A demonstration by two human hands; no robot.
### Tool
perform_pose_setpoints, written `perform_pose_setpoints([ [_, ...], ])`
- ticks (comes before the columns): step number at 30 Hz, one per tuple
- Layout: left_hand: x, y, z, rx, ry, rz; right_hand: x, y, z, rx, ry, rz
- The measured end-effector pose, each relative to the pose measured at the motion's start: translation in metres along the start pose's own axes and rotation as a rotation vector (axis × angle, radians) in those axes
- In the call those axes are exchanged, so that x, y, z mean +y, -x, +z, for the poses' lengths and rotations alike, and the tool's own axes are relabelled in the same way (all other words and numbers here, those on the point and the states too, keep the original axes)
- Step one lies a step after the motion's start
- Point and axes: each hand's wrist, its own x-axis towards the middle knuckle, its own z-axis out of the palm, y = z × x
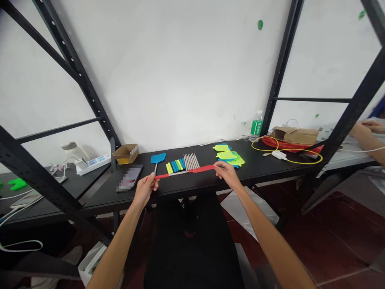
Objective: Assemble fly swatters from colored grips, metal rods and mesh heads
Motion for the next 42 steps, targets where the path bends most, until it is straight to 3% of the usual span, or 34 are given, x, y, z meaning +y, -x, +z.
perform_pose_setpoints([
  [28,0.001,0.001,0.003,0.000,-0.057,0.015,-0.014,0.004,0.004,-0.044,0.039,0.062],
  [42,0.002,0.001,0.002,-0.011,-0.044,-0.003,0.000,0.000,-0.001,-0.095,-0.085,0.090],
])
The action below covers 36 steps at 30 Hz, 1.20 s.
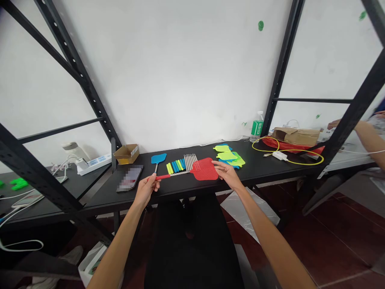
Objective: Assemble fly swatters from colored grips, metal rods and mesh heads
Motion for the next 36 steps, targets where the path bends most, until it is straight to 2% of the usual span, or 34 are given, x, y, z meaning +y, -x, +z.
perform_pose_setpoints([
  [4,0.001,0.000,0.000,-0.004,0.005,0.001,0.002,-0.001,-0.001,0.047,0.026,-0.022],
  [10,0.000,0.000,-0.001,0.001,0.006,0.008,0.001,-0.002,-0.002,0.068,0.101,-0.134],
  [16,0.000,0.000,-0.003,-0.014,0.013,0.010,0.002,-0.001,-0.004,0.058,0.136,-0.054],
  [21,0.001,0.000,-0.003,0.002,-0.009,-0.002,0.002,-0.002,-0.003,0.076,0.083,-0.010],
  [36,0.000,0.000,0.000,-0.010,-0.007,0.002,-0.013,0.006,0.004,0.019,0.045,-0.009],
])
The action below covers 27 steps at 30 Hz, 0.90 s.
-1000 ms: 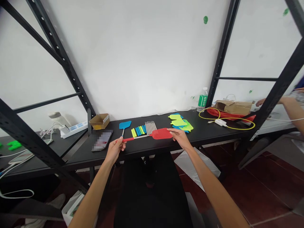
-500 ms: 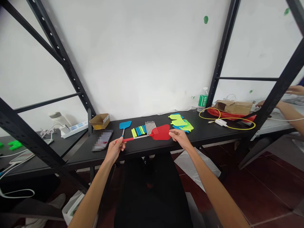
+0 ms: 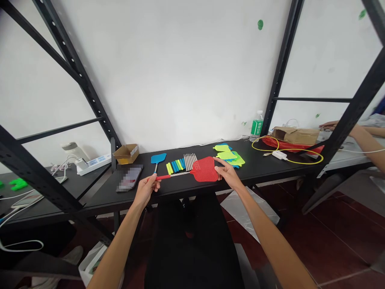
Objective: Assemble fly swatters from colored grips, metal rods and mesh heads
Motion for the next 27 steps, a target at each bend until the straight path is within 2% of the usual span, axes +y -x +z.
perform_pose_setpoints([
  [9,0.000,0.000,0.000,0.013,0.023,-0.008,0.007,-0.002,-0.004,-0.067,-0.046,-0.018],
  [23,-0.001,-0.002,0.002,0.038,0.010,-0.031,0.011,-0.003,-0.005,-0.070,-0.005,-0.084],
  [27,0.000,-0.002,0.002,0.046,0.013,-0.031,0.017,-0.005,-0.008,-0.067,0.025,-0.062],
])
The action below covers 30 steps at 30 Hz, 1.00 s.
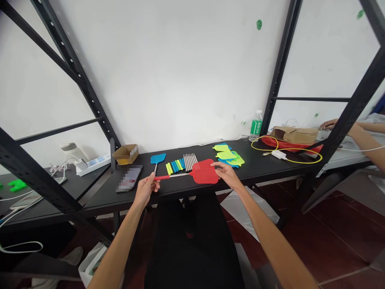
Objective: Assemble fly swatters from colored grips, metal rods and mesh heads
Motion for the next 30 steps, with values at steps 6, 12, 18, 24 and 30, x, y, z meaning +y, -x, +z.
perform_pose_setpoints([
  [6,-0.002,-0.001,-0.003,-0.028,-0.024,0.017,-0.001,-0.001,0.001,0.025,0.001,-0.017],
  [12,-0.002,-0.001,-0.005,-0.032,-0.033,0.017,-0.008,-0.001,0.003,0.010,-0.002,-0.062],
  [18,0.000,0.000,-0.006,-0.065,-0.042,0.026,-0.012,0.001,0.003,-0.008,0.003,-0.036],
  [24,-0.001,-0.001,-0.007,-0.076,-0.062,0.050,-0.008,0.001,0.001,0.004,0.027,-0.031],
  [30,0.001,0.001,-0.008,-0.103,-0.088,0.071,-0.003,-0.001,-0.001,0.000,0.025,-0.041],
])
